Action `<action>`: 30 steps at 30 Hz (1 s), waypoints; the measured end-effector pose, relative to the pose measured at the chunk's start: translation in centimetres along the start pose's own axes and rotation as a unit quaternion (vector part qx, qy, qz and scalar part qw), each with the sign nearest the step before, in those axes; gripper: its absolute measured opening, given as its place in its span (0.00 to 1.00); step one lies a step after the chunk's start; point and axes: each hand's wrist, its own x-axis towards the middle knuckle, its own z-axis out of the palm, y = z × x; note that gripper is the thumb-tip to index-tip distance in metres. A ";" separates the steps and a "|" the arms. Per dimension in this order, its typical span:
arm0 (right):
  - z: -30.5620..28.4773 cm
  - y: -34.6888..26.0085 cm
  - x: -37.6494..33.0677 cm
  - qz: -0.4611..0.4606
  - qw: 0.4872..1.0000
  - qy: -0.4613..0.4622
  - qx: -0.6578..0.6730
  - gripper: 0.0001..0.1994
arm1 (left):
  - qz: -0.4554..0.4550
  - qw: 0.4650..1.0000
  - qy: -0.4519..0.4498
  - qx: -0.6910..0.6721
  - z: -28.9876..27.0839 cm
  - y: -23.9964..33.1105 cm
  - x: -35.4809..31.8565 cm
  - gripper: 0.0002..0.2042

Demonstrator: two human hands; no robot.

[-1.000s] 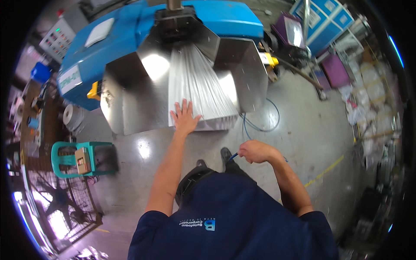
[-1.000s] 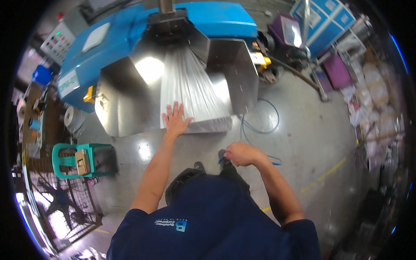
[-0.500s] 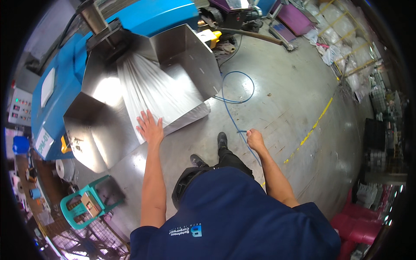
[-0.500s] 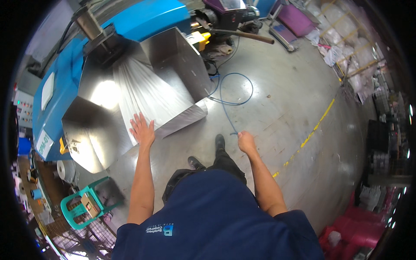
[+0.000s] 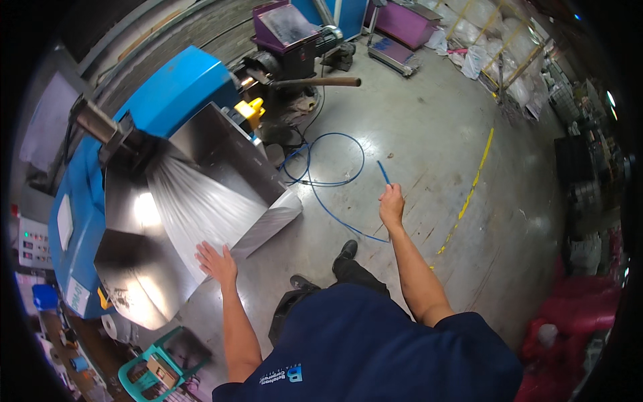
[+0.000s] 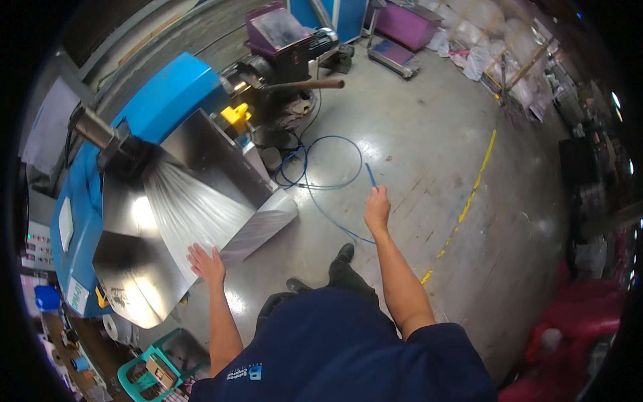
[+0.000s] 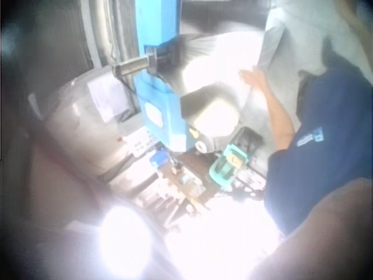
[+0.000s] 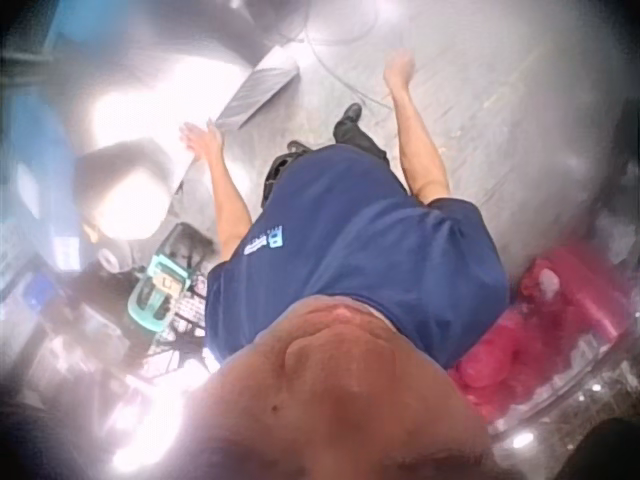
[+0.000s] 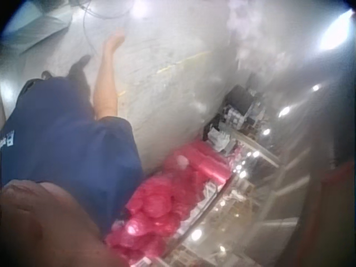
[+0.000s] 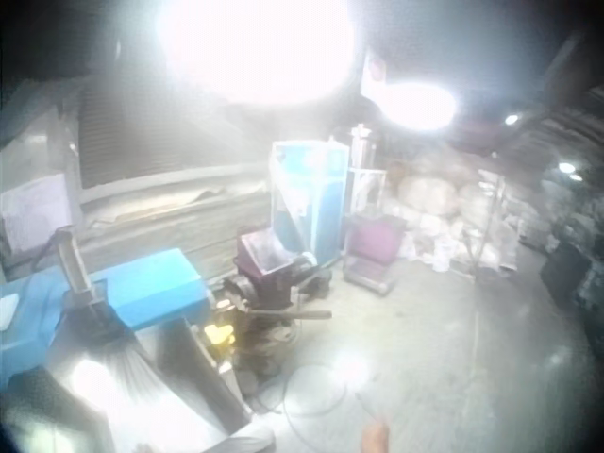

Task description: The person loads a white plastic sheet into a blue industrial machine, then walks to a pile of bags to retrieve a roll of white plastic. They unroll the plastic, feed it into the machine, and later pick up a blue tube from the floor to connect it to the machine's side.

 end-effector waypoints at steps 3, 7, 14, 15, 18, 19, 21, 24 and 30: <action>-0.4 0.4 3.1 0.031 0.996 -0.088 0.015 0.13 | -0.036 0.999 -0.006 0.018 0.4 1.2 -1.0 0.38; -2.3 2.6 5.3 0.014 0.988 -0.144 -0.046 0.13 | -0.075 0.996 -0.008 0.037 2.0 2.3 -1.5 0.39; -5.8 9.7 11.5 0.089 0.984 -0.135 -0.074 0.14 | -0.134 0.983 0.073 0.104 6.4 5.8 -5.5 0.44; -6.7 11.3 12.9 0.114 0.987 -0.106 -0.051 0.14 | -0.113 0.985 0.108 0.073 7.8 6.8 -6.5 0.45; -8.9 15.3 15.7 0.197 0.979 -0.024 0.039 0.14 | 0.019 0.949 0.266 0.169 15.1 4.5 -9.2 0.49; -10.3 15.2 16.8 0.228 0.971 0.015 0.069 0.13 | -0.092 0.981 0.069 0.159 14.6 8.0 -10.8 0.47; -12.0 15.7 18.9 0.250 0.959 0.065 0.115 0.13 | -0.187 0.929 -0.263 0.181 12.8 13.4 -12.9 0.45; -13.7 18.1 22.2 0.237 0.953 0.095 0.162 0.12 | -0.095 0.879 -0.455 0.104 15.1 14.9 -13.1 0.43; -14.9 19.5 28.1 0.234 0.944 0.031 0.230 0.10 | -0.103 0.770 -0.629 0.003 20.8 23.1 -7.0 0.40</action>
